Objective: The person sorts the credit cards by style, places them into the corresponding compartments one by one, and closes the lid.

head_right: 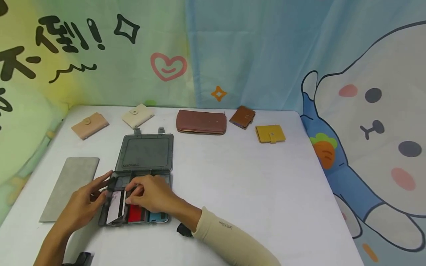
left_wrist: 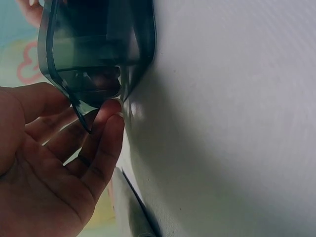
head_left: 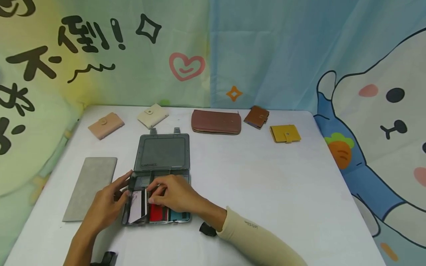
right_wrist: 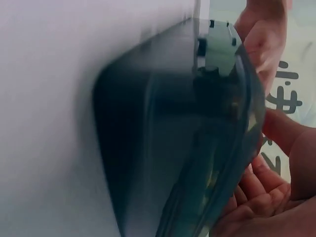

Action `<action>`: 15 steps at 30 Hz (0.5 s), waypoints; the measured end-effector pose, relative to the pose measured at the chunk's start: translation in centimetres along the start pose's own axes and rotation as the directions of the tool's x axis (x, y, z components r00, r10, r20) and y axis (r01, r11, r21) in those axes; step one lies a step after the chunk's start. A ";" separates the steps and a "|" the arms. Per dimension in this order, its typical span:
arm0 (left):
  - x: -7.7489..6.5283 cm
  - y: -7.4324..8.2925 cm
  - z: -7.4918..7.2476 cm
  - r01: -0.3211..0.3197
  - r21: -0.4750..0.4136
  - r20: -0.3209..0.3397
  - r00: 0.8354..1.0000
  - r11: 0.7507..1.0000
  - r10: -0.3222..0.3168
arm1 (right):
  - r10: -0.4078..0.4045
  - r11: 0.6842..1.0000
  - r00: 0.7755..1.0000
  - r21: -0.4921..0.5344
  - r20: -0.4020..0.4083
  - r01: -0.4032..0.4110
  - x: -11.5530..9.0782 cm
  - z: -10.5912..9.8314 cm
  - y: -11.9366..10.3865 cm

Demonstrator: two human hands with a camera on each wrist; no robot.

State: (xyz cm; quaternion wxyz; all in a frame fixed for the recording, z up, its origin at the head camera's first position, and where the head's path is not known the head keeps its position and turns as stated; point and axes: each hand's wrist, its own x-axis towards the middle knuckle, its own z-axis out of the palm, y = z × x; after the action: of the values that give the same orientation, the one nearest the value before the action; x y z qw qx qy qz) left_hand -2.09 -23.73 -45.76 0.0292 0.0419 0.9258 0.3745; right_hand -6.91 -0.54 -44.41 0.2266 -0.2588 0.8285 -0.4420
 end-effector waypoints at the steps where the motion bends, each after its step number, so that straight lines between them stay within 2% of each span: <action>1: 0.0 0.0 0.0 -0.003 -0.002 -0.003 1.000 1.000 0.003 | -0.004 1.000 1.000 0.013 0.006 0.004 0.0 -0.1 0.1; 4: -0.1 0.0 0.0 -0.018 -0.004 -0.018 1.000 1.000 0.018 | -0.021 0.999 1.000 0.046 0.005 0.021 -0.2 -0.5 0.3; 5: -0.2 -0.1 0.0 -0.021 -0.005 -0.021 1.000 1.000 0.020 | -0.025 0.998 1.000 0.053 -0.017 0.026 -0.3 -0.7 0.4; 8: -0.3 -0.1 0.1 -0.036 -0.004 -0.040 0.999 0.999 0.035 | -0.009 0.998 0.987 0.058 -0.163 0.018 -0.4 -1.3 1.0; 10: -0.3 -0.1 0.2 -0.046 0.003 -0.052 0.998 0.999 0.047 | 0.027 0.999 0.958 0.052 -0.287 -0.012 -0.1 -2.4 1.8; 12: -0.3 -0.2 0.3 -0.055 0.005 -0.060 0.997 0.998 0.055 | 0.080 0.997 0.916 0.044 -0.394 -0.068 0.4 -3.7 2.9; 13: -0.3 -0.2 0.3 -0.060 0.003 -0.064 0.996 0.998 0.060 | 0.109 0.994 0.898 0.044 -0.426 -0.100 0.8 -4.4 3.6; 15: -0.4 -0.3 0.3 -0.059 -0.007 -0.064 0.996 0.998 0.058 | 0.171 0.985 0.876 0.065 -0.450 -0.159 1.6 -5.6 4.9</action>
State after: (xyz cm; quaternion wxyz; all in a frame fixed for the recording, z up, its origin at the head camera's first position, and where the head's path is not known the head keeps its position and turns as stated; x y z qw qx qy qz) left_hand -1.72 -23.81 -46.22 -0.0111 0.0568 0.9229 0.3805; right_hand -12.59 4.24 -46.03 0.0669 -0.0738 0.8717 -0.4797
